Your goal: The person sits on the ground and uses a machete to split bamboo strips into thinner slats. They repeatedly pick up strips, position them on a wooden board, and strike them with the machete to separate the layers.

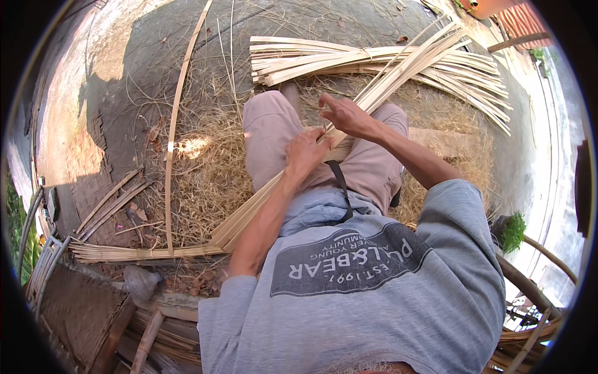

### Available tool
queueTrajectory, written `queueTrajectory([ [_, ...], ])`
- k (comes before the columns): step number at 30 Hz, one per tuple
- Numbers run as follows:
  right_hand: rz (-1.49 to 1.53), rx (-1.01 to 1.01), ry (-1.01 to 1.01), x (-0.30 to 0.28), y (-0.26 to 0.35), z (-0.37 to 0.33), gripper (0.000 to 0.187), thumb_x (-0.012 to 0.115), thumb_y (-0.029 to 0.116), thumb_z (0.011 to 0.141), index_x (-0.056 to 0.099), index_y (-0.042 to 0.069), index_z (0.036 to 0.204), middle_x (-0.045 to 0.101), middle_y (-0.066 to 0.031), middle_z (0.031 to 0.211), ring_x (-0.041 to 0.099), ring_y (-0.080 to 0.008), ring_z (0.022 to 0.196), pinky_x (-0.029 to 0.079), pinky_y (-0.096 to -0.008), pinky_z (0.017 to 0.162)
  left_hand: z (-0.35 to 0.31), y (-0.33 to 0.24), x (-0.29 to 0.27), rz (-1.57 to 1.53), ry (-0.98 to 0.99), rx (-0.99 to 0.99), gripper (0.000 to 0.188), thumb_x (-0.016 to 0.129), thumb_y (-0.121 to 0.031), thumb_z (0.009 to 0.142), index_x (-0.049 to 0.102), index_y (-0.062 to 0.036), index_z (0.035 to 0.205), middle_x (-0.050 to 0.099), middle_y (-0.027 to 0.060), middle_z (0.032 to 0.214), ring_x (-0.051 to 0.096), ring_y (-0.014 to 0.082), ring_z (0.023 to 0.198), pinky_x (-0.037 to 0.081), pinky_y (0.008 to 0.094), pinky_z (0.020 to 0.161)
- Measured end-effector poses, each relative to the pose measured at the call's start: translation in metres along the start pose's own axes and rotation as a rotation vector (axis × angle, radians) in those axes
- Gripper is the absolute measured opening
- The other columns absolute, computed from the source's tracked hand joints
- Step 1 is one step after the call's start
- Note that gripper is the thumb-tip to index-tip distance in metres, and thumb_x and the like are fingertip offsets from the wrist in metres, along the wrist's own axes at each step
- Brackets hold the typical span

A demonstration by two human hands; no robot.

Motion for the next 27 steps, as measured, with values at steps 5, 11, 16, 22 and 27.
queueTrajectory([
  [5,-0.509,-0.058,-0.040,-0.008,0.002,-0.026,0.008,0.063,0.006,0.082,0.069,0.002,0.086,0.071,-0.0187,0.080,0.071,-0.0371,0.076,0.055,-0.0466,0.062,-0.002,-0.001,-0.003,-0.075,0.049,-0.026,0.061,0.066,-0.055,0.090,0.068,-0.0084,0.130,0.073,0.0208,0.114,0.069,0.0392,0.108,0.052,0.0492,0.094],
  [11,-0.294,-0.007,0.422,0.017,0.021,-0.051,0.014,0.061,0.014,0.088,0.069,0.001,0.087,0.070,-0.0209,0.086,0.070,-0.0373,0.085,0.054,-0.0486,0.070,0.013,0.036,0.026,-0.074,0.374,0.089,0.071,0.072,-0.059,0.081,0.069,-0.0008,0.122,0.073,0.0248,0.108,0.070,0.0409,0.103,0.053,0.0459,0.091],
  [16,-0.032,-0.116,0.410,0.032,0.044,-0.008,0.021,0.061,0.018,0.092,0.068,-0.002,0.089,0.070,-0.0222,0.089,0.068,-0.0405,0.089,0.052,-0.0519,0.077,0.005,0.040,0.031,-0.021,0.291,0.054,0.060,0.073,-0.048,0.083,0.069,0.0038,0.113,0.070,0.0291,0.109,0.067,0.0441,0.106,0.052,0.0481,0.091],
  [22,-0.134,-0.064,0.226,0.047,0.005,0.045,0.024,0.068,0.020,0.086,0.067,-0.004,0.088,0.070,-0.0234,0.089,0.067,-0.0428,0.092,0.052,-0.0509,0.080,-0.006,0.032,0.017,0.017,0.181,0.028,0.058,0.072,-0.048,0.083,0.068,0.0063,0.103,0.070,0.0294,0.104,0.067,0.0453,0.102,0.051,0.0508,0.088],
  [27,-0.086,0.137,0.084,0.026,-0.025,0.025,0.021,0.073,0.015,0.083,0.062,-0.003,0.084,0.069,-0.0214,0.081,0.068,-0.0422,0.081,0.052,-0.0503,0.072,-0.006,0.032,0.016,-0.015,0.195,-0.012,0.059,0.072,-0.048,0.082,0.069,0.0062,0.104,0.070,0.0296,0.102,0.068,0.0449,0.099,0.052,0.0497,0.086],
])
Point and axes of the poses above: each hand's wrist, its own z-axis towards the middle knuckle, its own x-axis out of the palm, y = z × x, the point moved 9 cm from there along z, towards the middle knuckle
